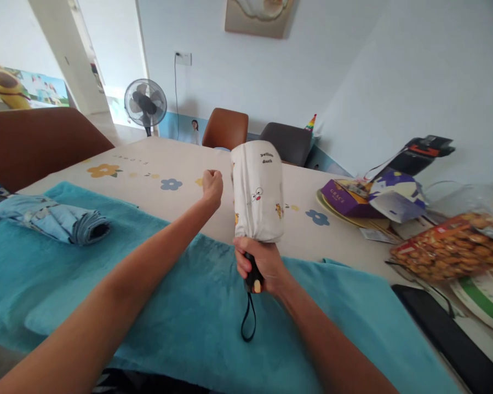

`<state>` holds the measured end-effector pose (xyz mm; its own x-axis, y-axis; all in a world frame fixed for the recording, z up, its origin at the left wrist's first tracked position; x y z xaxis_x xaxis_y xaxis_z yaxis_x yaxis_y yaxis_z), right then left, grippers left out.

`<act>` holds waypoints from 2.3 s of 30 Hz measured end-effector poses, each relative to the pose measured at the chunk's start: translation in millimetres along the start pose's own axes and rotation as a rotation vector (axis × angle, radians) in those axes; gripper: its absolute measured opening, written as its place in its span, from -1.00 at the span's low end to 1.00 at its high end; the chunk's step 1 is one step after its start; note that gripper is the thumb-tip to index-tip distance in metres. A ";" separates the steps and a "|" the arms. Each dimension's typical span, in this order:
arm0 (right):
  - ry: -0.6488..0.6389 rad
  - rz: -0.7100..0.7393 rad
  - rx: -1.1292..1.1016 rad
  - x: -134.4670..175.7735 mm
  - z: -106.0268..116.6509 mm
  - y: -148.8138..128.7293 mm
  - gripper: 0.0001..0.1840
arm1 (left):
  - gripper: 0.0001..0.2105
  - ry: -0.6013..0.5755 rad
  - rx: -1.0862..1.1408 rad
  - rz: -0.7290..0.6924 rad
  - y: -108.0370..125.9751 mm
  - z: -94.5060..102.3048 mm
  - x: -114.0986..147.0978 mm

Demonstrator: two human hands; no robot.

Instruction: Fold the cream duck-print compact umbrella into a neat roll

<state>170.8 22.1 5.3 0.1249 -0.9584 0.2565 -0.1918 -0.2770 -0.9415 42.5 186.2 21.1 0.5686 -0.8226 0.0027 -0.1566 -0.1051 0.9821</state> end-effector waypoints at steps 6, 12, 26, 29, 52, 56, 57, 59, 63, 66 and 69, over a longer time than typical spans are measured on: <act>0.375 0.060 0.121 -11.8 19.2 4.9 -0.60 | -0.91 -0.318 -0.171 -0.456 56.6 -24.7 71.9; 0.368 -0.073 -0.082 -14.2 17.8 13.8 -0.75 | -0.48 -0.916 -0.736 -1.017 52.6 -37.7 149.9; 0.369 -0.213 -0.248 -17.9 22.5 15.4 -0.74 | -0.82 -0.340 -0.750 -0.840 77.6 -14.6 94.8; 0.338 -0.215 -0.313 -18.6 22.7 12.3 -0.74 | -0.94 -0.268 -0.601 -0.604 69.9 -1.0 62.1; 0.223 -0.192 -0.427 -20.5 29.3 -4.4 -0.83 | -0.76 -0.955 -0.425 0.205 10.6 48.8 -12.0; 0.205 -0.244 -0.456 -19.2 27.1 -6.5 -0.81 | -0.78 -0.959 -0.370 0.199 10.2 49.7 -13.0; 0.197 -0.259 -0.471 -19.0 26.7 -6.5 -0.81 | -0.78 -0.956 -0.377 0.194 10.4 49.5 -12.5; 0.179 -0.271 -0.496 -19.0 25.9 -6.3 -0.81 | -0.78 -0.938 -0.426 0.187 9.0 49.8 -11.9; 0.158 -0.273 -0.488 -18.9 25.1 -3.1 -0.79 | -0.75 -0.917 -0.726 0.166 -2.2 54.9 -13.3; 0.153 -0.255 -0.446 -17.5 23.0 -1.0 -0.80 | -0.62 -0.887 -0.964 0.092 -3.3 56.2 -16.5; 0.167 -0.213 -0.401 -14.7 19.9 -1.7 -0.81 | -0.62 -0.677 -1.085 -0.185 15.9 44.9 -16.7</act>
<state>188.7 38.0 -1.2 0.0501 -0.8662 0.4971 -0.5436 -0.4412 -0.7140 -5.8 173.1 28.1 -0.0584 -0.9959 0.0686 0.7936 -0.0046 0.6084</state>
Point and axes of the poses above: each hand's wrist, its own x-axis away from the middle knuckle, its own z-axis out of the back of the hand, y = z × x, the point moved 5 cm from there along -x, towards the middle knuckle, and after that the axes turned 12 degrees about y, right-handed, at the moved point
